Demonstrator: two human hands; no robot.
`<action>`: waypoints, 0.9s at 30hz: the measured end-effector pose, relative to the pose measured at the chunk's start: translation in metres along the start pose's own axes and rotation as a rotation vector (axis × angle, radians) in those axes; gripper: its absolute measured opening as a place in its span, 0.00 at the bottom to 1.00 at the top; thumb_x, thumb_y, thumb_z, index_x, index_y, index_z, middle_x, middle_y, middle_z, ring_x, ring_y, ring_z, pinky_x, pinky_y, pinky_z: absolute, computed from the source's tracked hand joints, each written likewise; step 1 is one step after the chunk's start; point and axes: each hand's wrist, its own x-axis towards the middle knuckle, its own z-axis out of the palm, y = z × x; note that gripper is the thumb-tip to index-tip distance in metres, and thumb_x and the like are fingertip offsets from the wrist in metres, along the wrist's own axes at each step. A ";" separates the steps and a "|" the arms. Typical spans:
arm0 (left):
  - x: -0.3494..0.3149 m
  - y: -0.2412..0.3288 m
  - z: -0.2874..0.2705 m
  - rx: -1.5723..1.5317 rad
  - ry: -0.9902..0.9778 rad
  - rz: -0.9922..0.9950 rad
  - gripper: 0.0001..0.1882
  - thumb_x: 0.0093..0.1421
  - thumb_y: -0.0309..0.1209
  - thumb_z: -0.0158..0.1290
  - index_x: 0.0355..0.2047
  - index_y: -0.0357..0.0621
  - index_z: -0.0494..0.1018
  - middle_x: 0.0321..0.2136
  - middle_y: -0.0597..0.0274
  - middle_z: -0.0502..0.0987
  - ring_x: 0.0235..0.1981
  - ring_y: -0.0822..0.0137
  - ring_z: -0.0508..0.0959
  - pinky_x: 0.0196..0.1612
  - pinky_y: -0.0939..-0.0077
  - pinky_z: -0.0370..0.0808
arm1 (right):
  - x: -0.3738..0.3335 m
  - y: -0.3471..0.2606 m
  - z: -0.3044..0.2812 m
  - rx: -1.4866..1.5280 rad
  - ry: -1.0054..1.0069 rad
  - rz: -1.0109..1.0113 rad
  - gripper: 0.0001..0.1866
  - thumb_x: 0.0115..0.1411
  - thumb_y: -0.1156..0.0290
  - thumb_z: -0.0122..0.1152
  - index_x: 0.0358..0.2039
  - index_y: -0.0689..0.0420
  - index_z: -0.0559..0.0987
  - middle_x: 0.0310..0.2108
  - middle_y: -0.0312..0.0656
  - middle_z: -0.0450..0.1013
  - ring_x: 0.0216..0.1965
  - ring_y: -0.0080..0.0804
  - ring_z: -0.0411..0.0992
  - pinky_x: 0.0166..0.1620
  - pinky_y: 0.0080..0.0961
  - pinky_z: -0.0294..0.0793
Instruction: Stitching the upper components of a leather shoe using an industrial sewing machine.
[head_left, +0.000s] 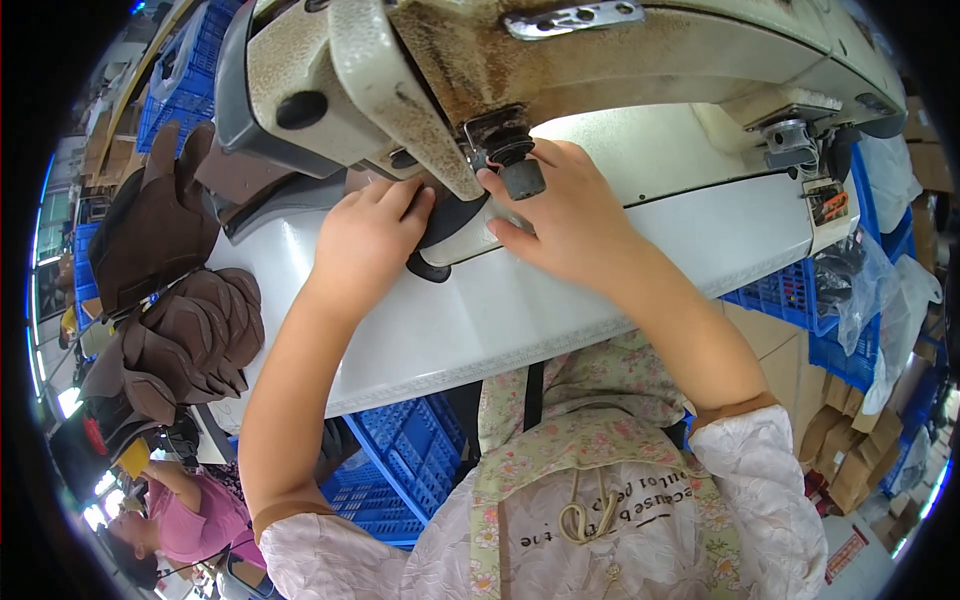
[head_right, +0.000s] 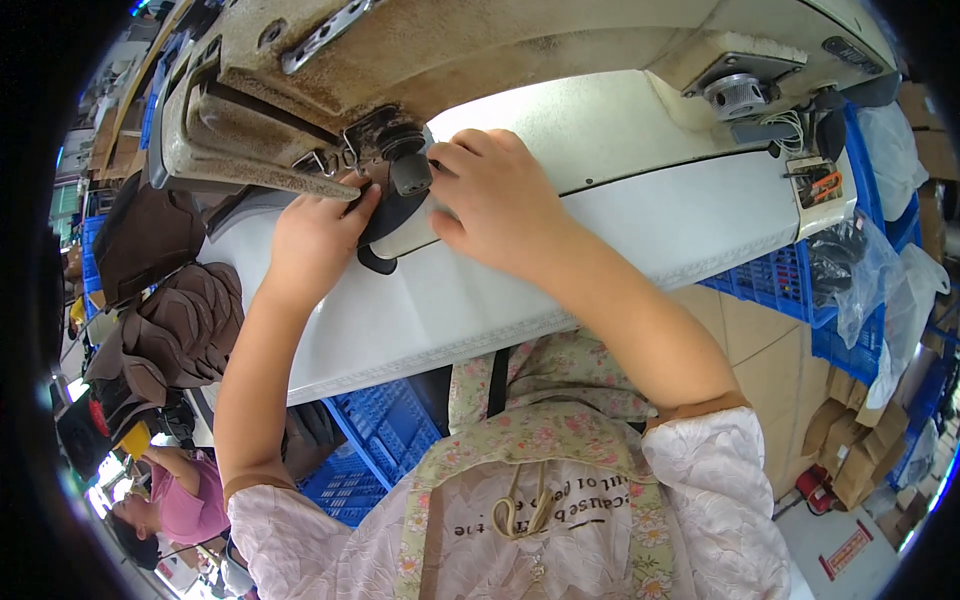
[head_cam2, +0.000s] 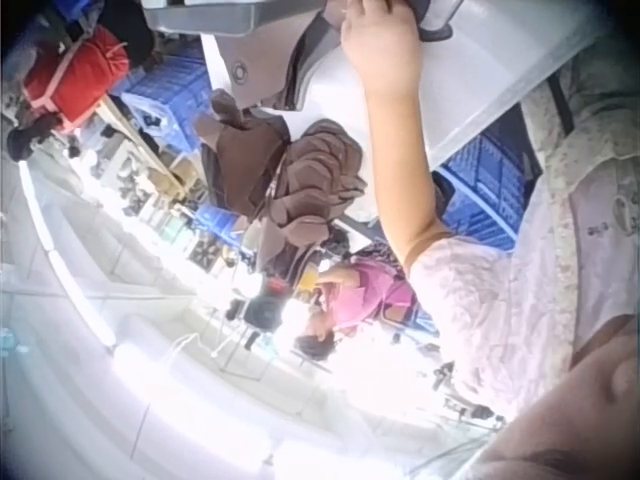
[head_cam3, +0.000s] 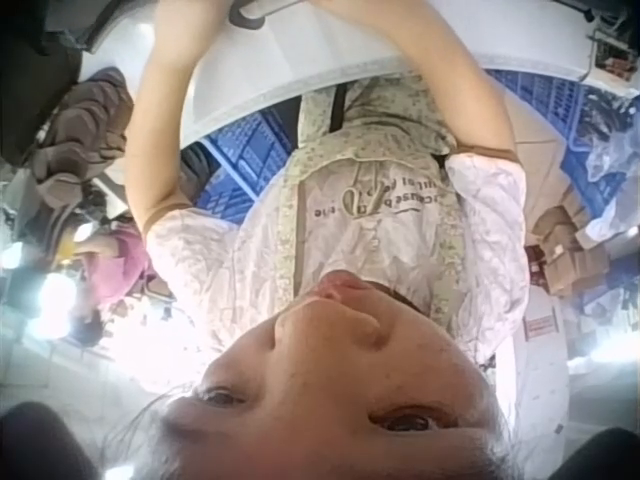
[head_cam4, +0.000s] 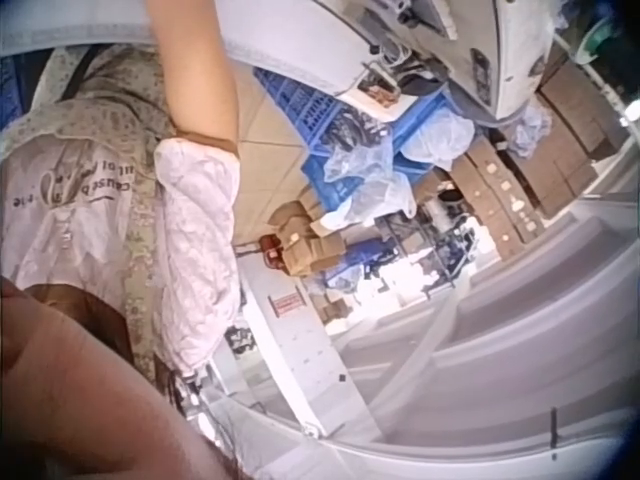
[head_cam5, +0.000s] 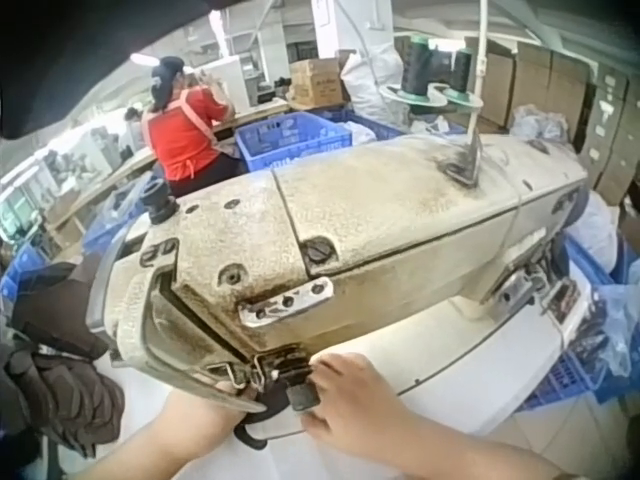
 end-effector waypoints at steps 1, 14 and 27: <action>0.000 0.002 0.000 0.001 -0.002 0.001 0.18 0.54 0.25 0.56 0.46 0.49 0.81 0.44 0.64 0.80 0.40 0.60 0.81 0.41 0.65 0.78 | 0.002 0.001 -0.003 0.027 -0.047 0.023 0.17 0.49 0.64 0.70 0.39 0.56 0.81 0.47 0.41 0.75 0.52 0.42 0.70 0.56 0.44 0.68; 0.005 0.021 0.003 0.061 0.087 -0.057 0.07 0.57 0.27 0.57 0.36 0.41 0.80 0.41 0.64 0.79 0.41 0.65 0.80 0.35 0.71 0.79 | 0.005 0.007 0.003 -0.052 -0.001 -0.013 0.15 0.49 0.63 0.68 0.35 0.58 0.82 0.44 0.37 0.75 0.49 0.35 0.70 0.51 0.41 0.70; 0.002 0.000 -0.006 -0.232 -0.103 -0.104 0.18 0.47 0.21 0.60 0.41 0.46 0.82 0.44 0.60 0.82 0.47 0.56 0.81 0.46 0.62 0.80 | -0.008 -0.039 0.019 -0.172 -0.034 -0.037 0.12 0.54 0.69 0.62 0.38 0.57 0.83 0.40 0.39 0.74 0.51 0.39 0.69 0.55 0.39 0.70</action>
